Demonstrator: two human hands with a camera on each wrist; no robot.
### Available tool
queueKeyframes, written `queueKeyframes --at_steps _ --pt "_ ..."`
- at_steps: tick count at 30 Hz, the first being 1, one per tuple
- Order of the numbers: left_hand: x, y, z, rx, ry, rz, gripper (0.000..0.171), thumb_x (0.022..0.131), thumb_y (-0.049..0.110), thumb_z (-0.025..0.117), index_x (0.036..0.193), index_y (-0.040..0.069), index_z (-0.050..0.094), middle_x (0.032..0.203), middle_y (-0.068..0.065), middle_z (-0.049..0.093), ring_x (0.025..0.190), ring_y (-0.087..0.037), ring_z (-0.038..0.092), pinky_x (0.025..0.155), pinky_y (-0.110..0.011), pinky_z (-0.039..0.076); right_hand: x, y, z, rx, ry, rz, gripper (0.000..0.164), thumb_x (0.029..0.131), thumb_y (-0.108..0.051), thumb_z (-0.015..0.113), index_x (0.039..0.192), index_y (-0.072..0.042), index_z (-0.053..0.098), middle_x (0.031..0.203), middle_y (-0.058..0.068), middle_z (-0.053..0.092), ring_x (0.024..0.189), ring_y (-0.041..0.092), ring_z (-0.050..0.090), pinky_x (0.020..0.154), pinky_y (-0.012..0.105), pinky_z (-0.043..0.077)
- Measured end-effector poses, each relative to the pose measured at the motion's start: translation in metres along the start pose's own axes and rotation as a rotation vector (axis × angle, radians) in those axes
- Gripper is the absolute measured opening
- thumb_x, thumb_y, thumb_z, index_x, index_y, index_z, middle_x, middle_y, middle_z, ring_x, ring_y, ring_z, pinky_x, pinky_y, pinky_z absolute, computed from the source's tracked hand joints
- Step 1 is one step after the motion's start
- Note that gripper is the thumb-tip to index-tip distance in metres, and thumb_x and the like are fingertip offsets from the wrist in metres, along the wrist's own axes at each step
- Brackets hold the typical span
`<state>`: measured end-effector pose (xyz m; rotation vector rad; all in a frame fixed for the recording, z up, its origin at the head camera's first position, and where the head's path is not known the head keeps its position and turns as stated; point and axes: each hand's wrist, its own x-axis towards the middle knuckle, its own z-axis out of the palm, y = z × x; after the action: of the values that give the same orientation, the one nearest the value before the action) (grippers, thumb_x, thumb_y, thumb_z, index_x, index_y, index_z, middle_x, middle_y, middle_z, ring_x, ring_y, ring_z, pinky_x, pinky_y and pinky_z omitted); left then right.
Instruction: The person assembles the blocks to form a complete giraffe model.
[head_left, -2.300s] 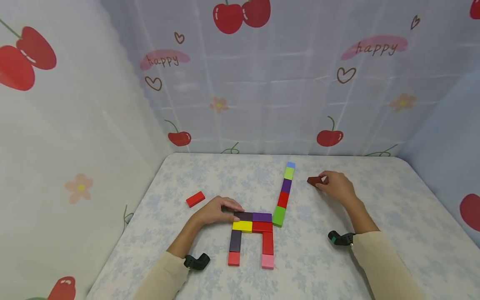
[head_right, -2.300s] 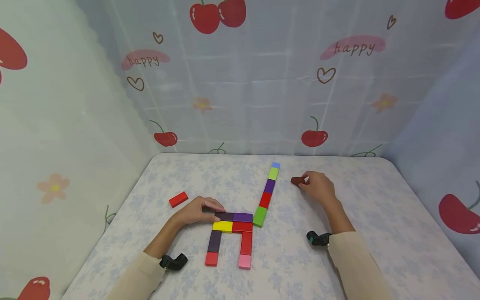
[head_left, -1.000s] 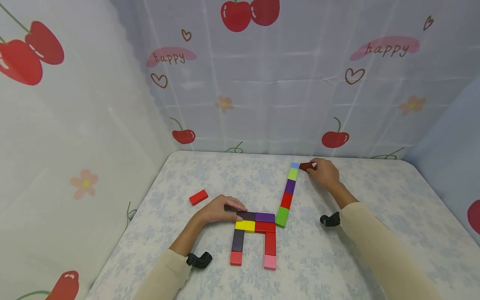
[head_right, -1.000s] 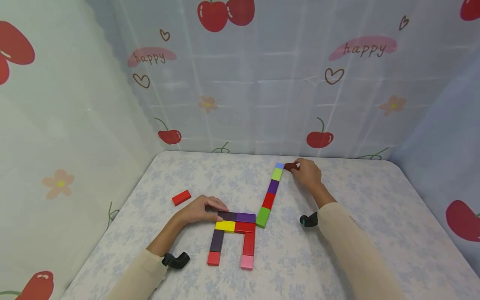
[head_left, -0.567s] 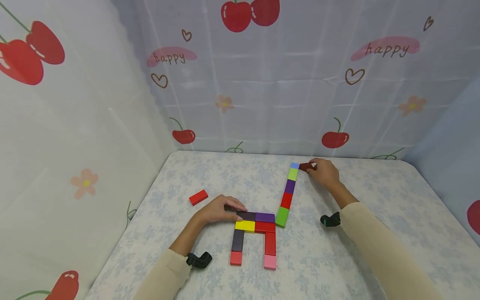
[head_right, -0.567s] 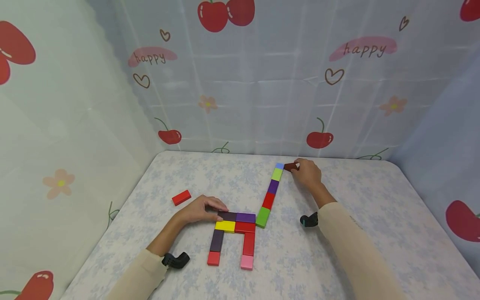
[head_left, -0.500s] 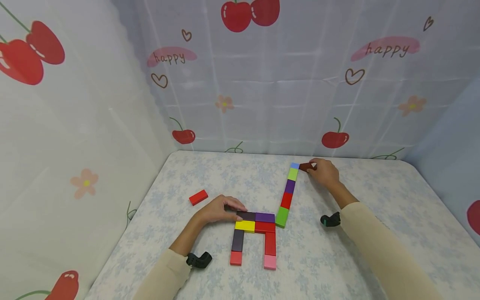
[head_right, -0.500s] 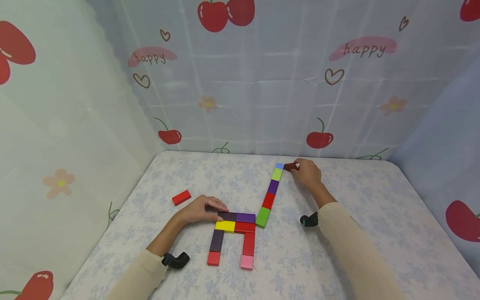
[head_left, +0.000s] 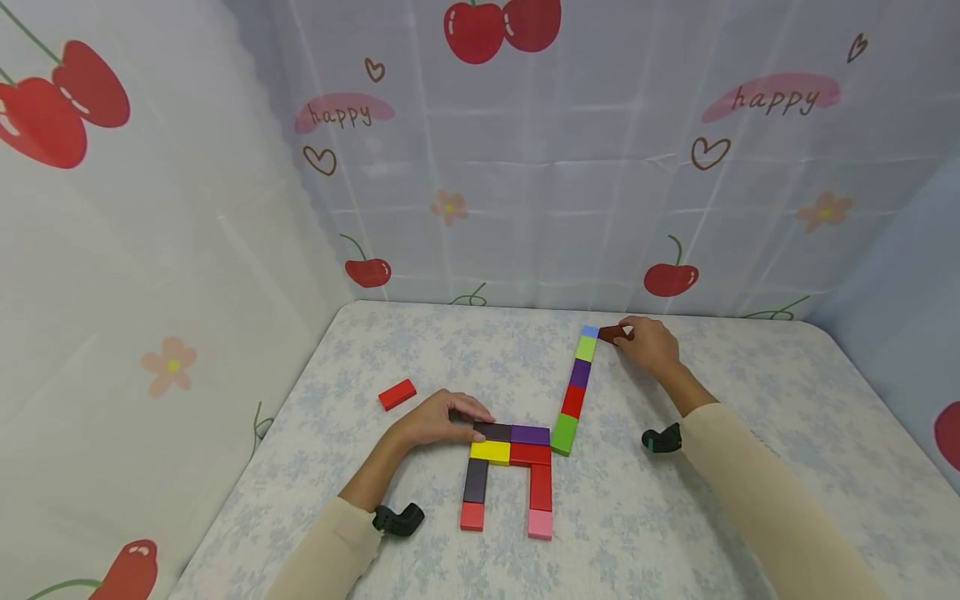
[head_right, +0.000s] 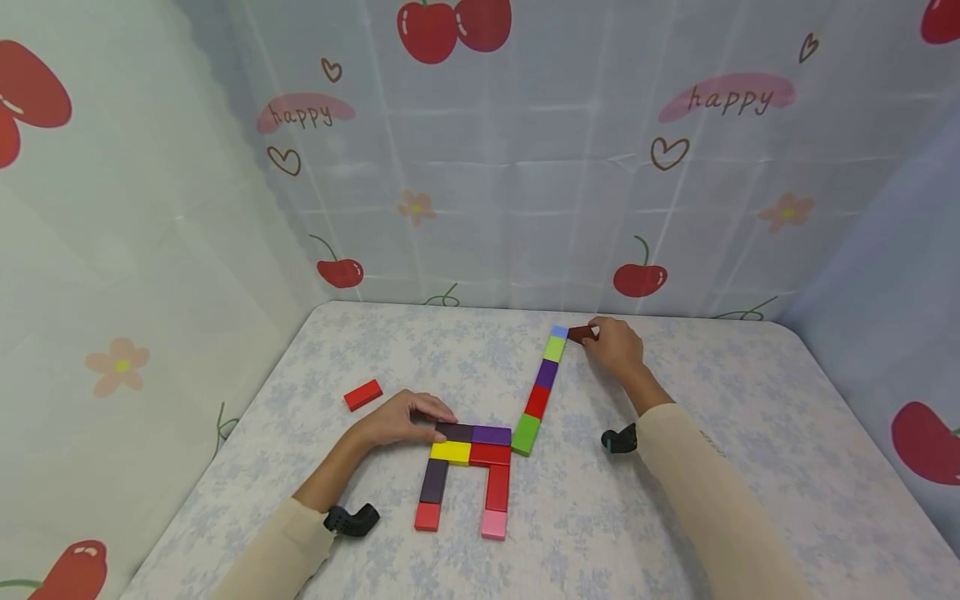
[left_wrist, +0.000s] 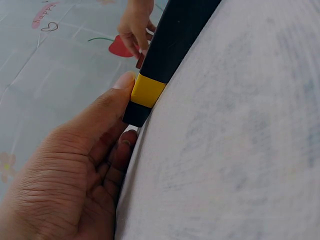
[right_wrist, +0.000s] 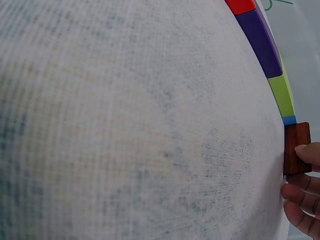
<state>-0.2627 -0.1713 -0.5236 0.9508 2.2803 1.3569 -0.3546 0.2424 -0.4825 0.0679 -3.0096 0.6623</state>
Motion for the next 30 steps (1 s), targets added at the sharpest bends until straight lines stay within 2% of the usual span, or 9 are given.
queueKeyframes --at_steps 9,14,22,30 --pt "0.001 0.002 -0.001 0.004 -0.013 0.03 0.028 0.088 0.021 0.082 0.116 0.021 0.079 0.114 0.007 0.074 0.11 -0.013 0.065 0.095 -0.032 0.053 -0.002 0.0 -0.004 -0.024 0.009 0.004 0.046 0.095 -0.018 0.071 0.135 0.003 0.06 0.11 0.024 0.07 0.097 0.037 0.066 0.079 0.051 0.056" --pt "0.002 0.001 -0.001 0.008 -0.019 0.042 0.029 0.088 0.023 0.082 0.116 0.022 0.079 0.114 0.007 0.074 0.111 -0.014 0.065 0.096 -0.033 0.053 -0.012 0.0 -0.013 -0.041 0.031 -0.004 0.052 0.093 -0.02 0.072 0.137 0.003 0.057 0.105 0.022 0.071 0.092 0.036 0.067 0.071 0.049 0.056" --pt "0.0 0.002 -0.001 0.001 -0.022 0.036 0.028 0.088 0.023 0.082 0.115 0.024 0.079 0.113 0.01 0.074 0.11 -0.013 0.065 0.095 -0.033 0.053 -0.046 -0.007 -0.027 0.003 0.124 -0.085 0.052 0.092 -0.02 0.074 0.134 0.005 0.059 0.097 0.02 0.07 0.076 0.03 0.063 0.055 0.039 0.051" --pt "-0.002 0.003 0.0 -0.005 -0.009 0.029 0.028 0.087 0.02 0.082 0.115 0.021 0.079 0.114 0.006 0.074 0.11 -0.013 0.065 0.094 -0.031 0.053 -0.089 -0.031 -0.026 0.049 0.115 -0.178 0.048 0.09 -0.019 0.078 0.13 0.003 0.064 0.092 0.014 0.07 0.07 0.023 0.059 0.053 0.03 0.049"
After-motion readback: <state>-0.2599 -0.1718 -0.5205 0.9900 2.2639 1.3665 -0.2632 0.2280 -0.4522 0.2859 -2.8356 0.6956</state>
